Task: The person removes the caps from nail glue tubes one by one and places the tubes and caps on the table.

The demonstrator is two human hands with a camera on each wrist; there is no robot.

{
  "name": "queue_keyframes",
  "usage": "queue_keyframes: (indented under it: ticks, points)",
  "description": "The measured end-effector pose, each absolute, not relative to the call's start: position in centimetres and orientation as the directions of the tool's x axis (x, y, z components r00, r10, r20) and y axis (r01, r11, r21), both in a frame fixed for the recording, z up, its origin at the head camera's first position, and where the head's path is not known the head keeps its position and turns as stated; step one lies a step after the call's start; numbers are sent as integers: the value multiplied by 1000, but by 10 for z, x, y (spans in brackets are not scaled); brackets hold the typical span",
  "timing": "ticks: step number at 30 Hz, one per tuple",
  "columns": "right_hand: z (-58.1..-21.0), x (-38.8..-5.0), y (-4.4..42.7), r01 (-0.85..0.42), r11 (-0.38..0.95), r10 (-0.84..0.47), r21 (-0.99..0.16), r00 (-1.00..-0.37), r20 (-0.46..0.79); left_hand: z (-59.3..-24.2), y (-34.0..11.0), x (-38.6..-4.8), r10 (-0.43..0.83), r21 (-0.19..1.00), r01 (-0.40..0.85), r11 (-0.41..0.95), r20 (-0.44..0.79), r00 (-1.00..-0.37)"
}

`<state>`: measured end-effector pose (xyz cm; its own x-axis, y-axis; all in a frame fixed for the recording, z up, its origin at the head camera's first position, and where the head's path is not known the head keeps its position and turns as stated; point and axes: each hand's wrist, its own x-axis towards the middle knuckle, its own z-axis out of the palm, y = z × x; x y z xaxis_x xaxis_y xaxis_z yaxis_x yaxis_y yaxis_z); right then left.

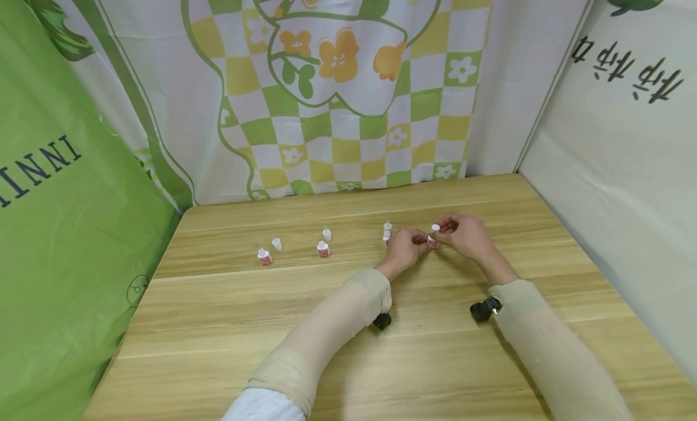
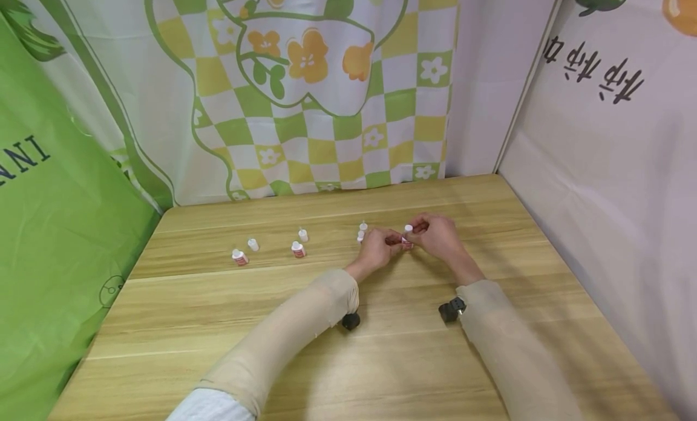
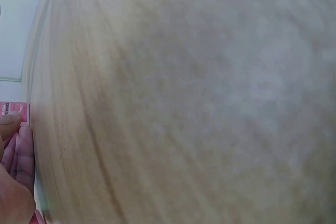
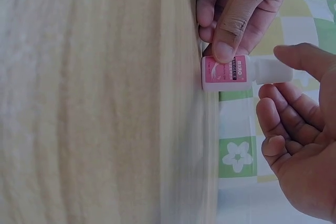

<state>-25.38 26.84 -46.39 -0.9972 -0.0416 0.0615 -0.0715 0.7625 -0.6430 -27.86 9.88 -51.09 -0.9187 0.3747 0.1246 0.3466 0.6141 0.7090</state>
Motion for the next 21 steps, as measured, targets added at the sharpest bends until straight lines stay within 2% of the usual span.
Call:
queue_keyframes:
  ticks: [21]
  points:
    - [-463,-252,268,-83,759,-56,-646,-996,62,-511,100,-278,361,709,336,620,124,-925]
